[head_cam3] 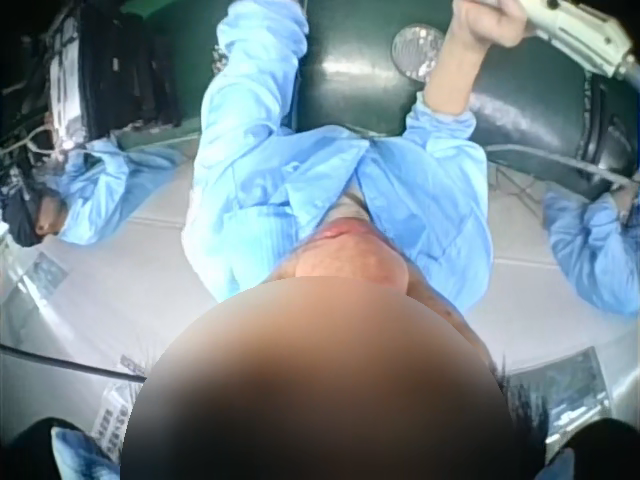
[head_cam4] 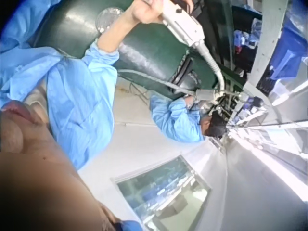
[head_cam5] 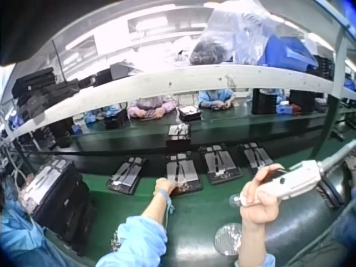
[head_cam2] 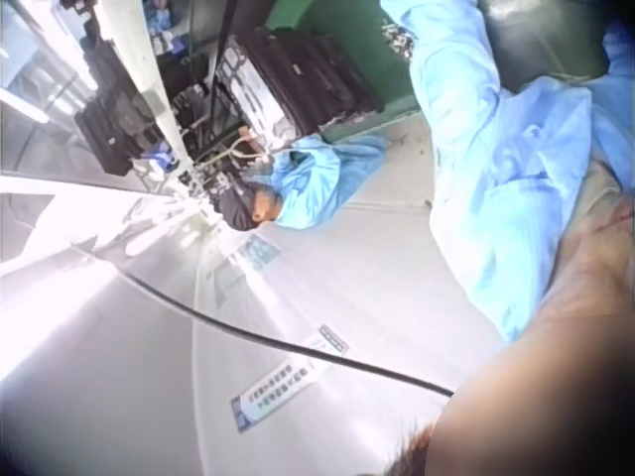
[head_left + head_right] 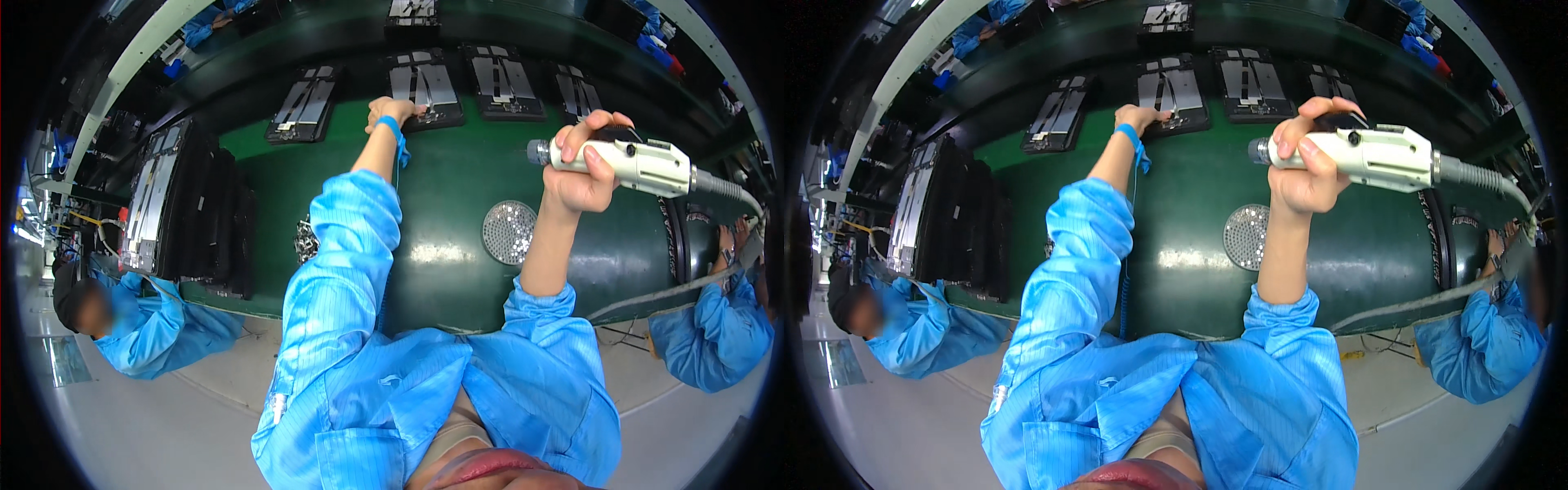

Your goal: Assembling electronic components by fastening screws using an electric screwdriver on a factory assembly line.

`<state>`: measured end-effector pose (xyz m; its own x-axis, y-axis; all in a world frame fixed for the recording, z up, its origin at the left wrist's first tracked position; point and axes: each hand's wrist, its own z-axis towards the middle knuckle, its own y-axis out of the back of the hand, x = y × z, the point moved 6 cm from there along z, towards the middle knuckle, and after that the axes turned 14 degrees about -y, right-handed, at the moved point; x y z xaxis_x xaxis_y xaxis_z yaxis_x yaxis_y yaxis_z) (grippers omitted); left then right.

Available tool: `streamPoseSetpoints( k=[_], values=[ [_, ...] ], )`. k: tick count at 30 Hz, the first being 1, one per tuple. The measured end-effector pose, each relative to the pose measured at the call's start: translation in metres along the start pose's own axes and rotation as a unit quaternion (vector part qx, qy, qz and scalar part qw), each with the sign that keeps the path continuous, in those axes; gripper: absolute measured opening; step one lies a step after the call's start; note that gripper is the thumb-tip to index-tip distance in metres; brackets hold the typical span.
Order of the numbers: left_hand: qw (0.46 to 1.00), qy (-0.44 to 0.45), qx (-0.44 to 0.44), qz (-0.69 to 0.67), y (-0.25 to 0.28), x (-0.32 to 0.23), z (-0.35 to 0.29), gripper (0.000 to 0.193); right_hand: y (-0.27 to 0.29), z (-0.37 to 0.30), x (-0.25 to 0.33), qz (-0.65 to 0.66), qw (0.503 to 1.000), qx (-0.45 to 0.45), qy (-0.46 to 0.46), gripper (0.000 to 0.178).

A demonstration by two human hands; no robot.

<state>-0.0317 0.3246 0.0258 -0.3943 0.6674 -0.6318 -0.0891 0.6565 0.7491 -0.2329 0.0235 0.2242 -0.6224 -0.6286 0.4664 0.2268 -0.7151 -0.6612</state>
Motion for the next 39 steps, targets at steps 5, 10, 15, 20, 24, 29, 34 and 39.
streamPoseSetpoints(
  k=[5, 10, 15, 20, 24, 29, 34, 39],
  values=[
    [0.923, -0.019, 0.022, -0.384, -0.019, 0.032, 0.046, 0.035, -0.019, 0.002, 0.001, -0.041, 0.991, 0.128, -0.021, 0.045],
    [0.891, -0.103, 0.039, -0.44, 0.031, -0.02, -0.067, 0.026, 0.027, -0.027, -0.014, -0.239, 0.961, 0.106, -0.092, 0.037],
    [0.847, -0.159, 0.075, -0.501, 0.048, 0.042, -0.234, 0.07, 0.06, -0.091, -0.032, -0.188, 0.965, 0.057, -0.175, 0.042],
    [0.892, -0.186, 0.116, -0.396, 0.033, 0.108, -0.325, 0.083, 0.071, -0.109, -0.039, -0.231, 0.96, 0.043, -0.15, 0.043],
    [0.95, -0.26, 0.126, -0.119, 0.044, 0.108, -0.356, 0.082, 0.072, -0.116, -0.061, -0.211, 0.958, 0.019, -0.192, 0.041],
    [0.931, -0.35, -0.017, -0.104, 0.051, 0.093, -0.347, 0.073, 0.073, -0.118, -0.071, -0.219, 0.955, 0.027, -0.197, 0.04],
    [0.915, -0.346, -0.063, -0.198, 0.037, 0.112, -0.332, 0.052, 0.074, -0.12, -0.072, -0.23, 0.952, 0.021, -0.202, 0.042],
    [0.906, -0.347, -0.084, -0.226, 0.037, 0.118, -0.331, 0.044, 0.072, -0.124, -0.076, -0.221, 0.952, 0.026, -0.211, 0.043]
  ],
)
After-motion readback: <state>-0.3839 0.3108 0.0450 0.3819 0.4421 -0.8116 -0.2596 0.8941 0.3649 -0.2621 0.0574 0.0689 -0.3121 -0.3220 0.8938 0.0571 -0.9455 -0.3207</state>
